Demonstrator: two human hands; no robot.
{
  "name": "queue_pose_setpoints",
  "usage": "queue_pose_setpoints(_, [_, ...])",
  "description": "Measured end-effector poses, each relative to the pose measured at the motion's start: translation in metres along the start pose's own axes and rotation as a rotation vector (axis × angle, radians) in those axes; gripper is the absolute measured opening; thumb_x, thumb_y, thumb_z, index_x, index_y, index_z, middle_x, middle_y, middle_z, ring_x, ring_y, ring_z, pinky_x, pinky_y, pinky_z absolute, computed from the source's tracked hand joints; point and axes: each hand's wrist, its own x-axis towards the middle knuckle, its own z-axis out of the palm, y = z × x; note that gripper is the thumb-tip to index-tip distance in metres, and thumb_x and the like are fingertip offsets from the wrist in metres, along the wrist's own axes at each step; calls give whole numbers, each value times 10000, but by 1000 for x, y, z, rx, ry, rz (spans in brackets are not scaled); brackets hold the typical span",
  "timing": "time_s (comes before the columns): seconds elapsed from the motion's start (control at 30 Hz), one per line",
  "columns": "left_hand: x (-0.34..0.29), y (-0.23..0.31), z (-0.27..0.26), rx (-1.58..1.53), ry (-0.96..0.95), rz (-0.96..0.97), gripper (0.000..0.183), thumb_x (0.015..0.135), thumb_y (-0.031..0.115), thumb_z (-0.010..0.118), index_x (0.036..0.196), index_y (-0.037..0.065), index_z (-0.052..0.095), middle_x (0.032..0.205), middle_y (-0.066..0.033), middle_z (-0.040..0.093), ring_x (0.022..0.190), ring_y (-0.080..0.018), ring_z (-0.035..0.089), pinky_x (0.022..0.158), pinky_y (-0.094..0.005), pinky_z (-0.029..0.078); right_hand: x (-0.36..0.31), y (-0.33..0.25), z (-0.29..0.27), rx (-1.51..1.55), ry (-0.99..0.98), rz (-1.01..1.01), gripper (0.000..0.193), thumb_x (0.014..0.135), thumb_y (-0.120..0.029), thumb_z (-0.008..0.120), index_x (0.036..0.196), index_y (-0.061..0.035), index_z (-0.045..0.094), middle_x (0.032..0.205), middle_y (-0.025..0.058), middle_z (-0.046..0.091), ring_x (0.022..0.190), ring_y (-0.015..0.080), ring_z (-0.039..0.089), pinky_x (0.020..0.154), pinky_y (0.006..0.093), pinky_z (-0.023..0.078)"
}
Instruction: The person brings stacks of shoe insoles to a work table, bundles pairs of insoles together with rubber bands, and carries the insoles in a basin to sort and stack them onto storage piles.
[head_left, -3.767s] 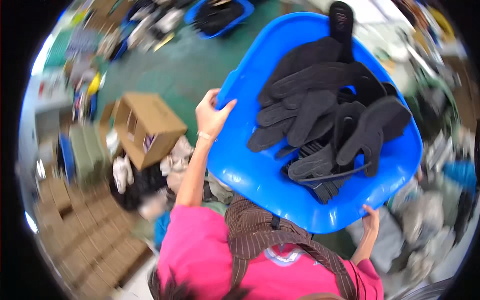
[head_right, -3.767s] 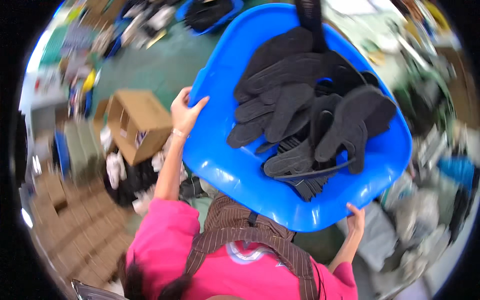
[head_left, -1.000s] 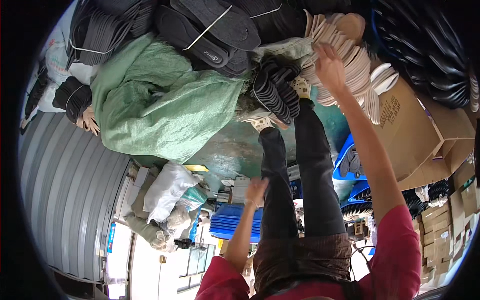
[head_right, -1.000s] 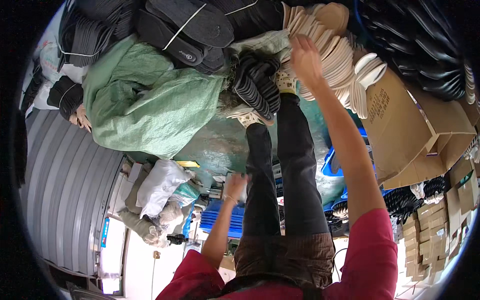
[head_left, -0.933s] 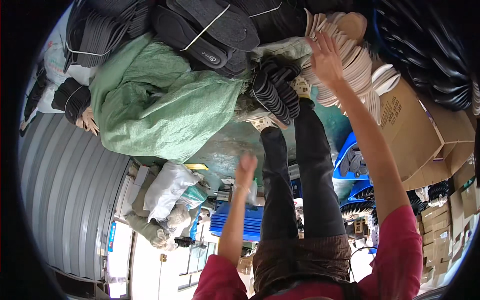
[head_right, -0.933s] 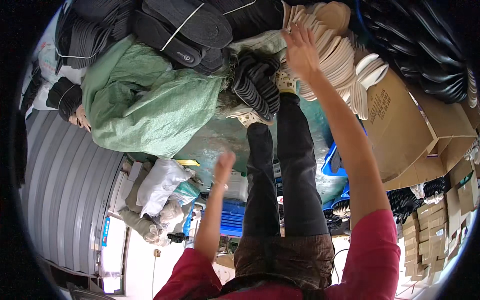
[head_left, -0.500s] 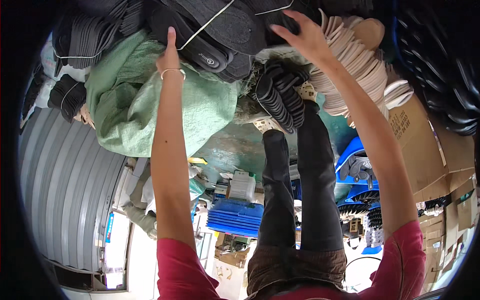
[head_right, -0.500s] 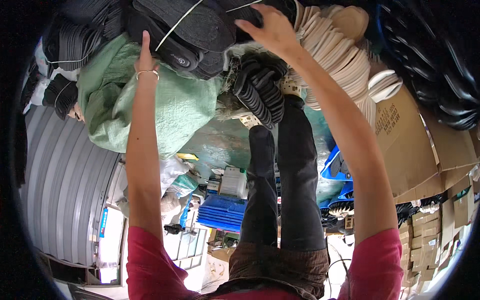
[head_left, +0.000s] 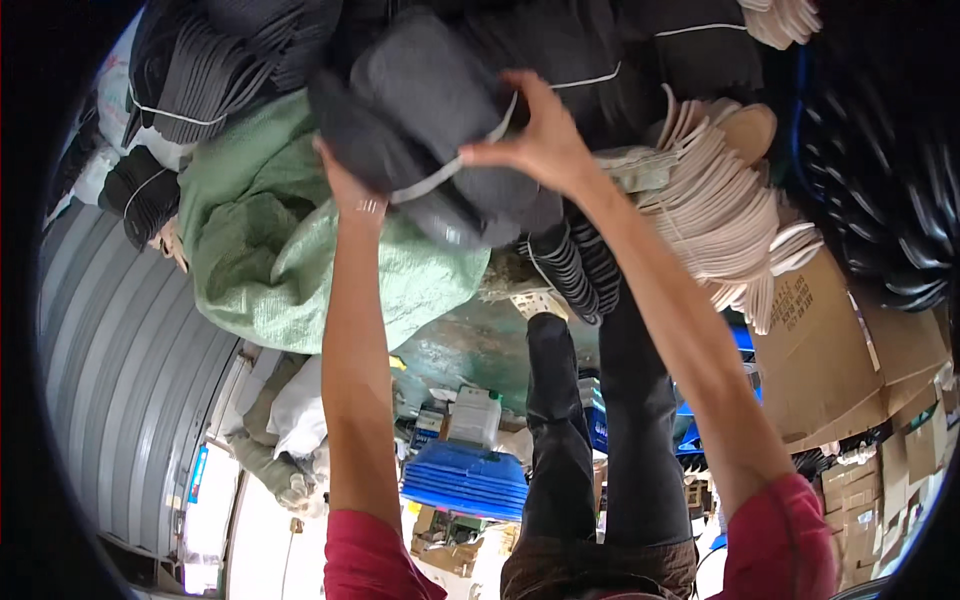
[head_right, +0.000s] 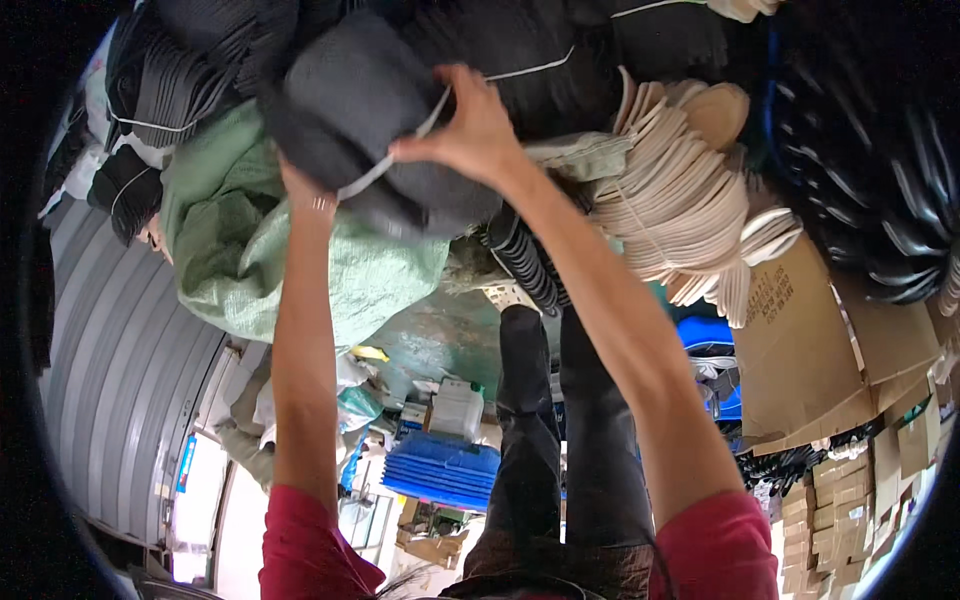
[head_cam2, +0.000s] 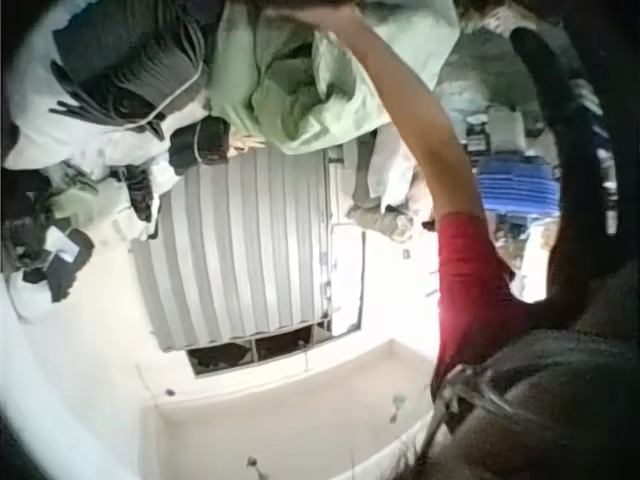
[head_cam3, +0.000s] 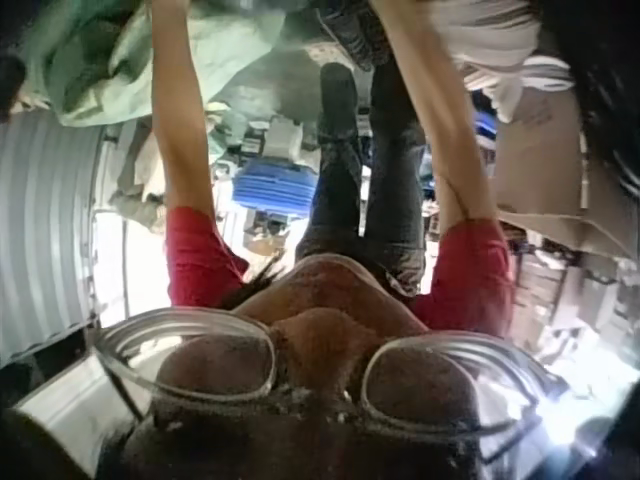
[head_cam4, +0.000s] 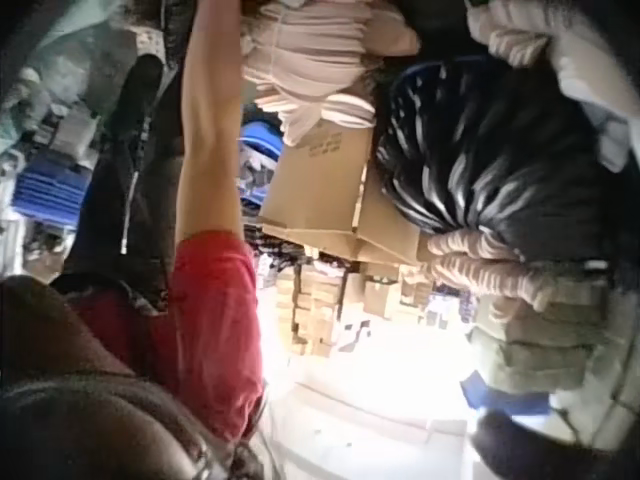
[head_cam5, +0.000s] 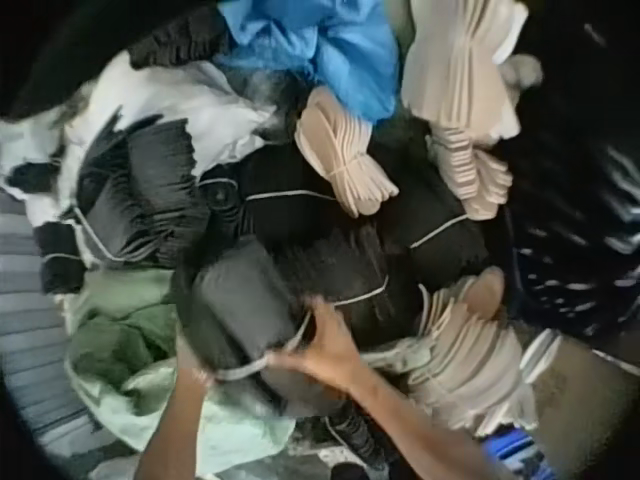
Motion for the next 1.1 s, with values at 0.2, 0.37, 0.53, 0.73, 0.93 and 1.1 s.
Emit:
queue_pose_setpoints(0.2, [-161, -10, -45, -368, -285, 65, 787, 881, 672, 397, 1370, 56, 418, 1449, -129, 383, 1359, -324, 335, 1128, -468, 159, -147, -86, -24, -116, -130, -191, 1076, 472, -311, 887, 1379, -41, 377, 1243, 223, 413, 1161, 388, 426, 996, 464, 372])
queue_pose_setpoints(0.37, [-285, -34, -87, -701, -617, -14, 730, 891, 629, 418, 1329, 46, 451, 1404, -137, 430, 1346, -348, 348, 1123, -503, 103, -225, -136, -29, -231, -348, -192, 776, 677, -378, 801, 1327, -96, 484, 1174, 195, 438, 1104, 361, 450, 948, 472, 378])
queue_pose_setpoints(0.53, [-340, -96, -109, -953, -880, -137, 673, 902, 586, 438, 1287, 36, 483, 1358, -145, 477, 1333, -373, 361, 1117, -539, 47, -191, -121, -55, 564, -658, -241, 433, 787, -250, 753, 1147, -42, 634, 1014, 123, 606, 943, 262, 589, 848, 383, 479])
queue_pose_setpoints(0.73, [-375, -142, -124, -1081, -1039, -200, 607, 915, 534, 463, 1238, 24, 523, 1303, -154, 533, 1317, -402, 377, 1110, -581, -21, 23, 88, -85, -526, 300, -27, 1184, 602, -529, 849, 1386, 149, 276, 1335, 325, 440, 1262, 335, 456, 1040, 390, 390])
queue_pose_setpoints(0.93, [-388, -159, -139, -1140, -1056, -208, 543, 927, 482, 488, 1188, 12, 562, 1249, -164, 589, 1302, -431, 393, 1103, -623, -89, 92, 161, -73, -423, 313, 105, 1112, 548, -419, 898, 1342, 112, 330, 1275, 293, 505, 1191, 355, 520, 1007, 389, 428])
queue_pose_setpoints(1.1, [-393, -144, -166, -1127, -954, -279, 506, 887, 442, 558, 1122, -6, 582, 1170, -221, 624, 1282, -480, 399, 1014, -631, -266, -20, 85, 11, -407, 359, -29, 771, 578, -159, 797, 1222, 12, 408, 1158, 212, 477, 1114, 378, 471, 957, 442, 421])
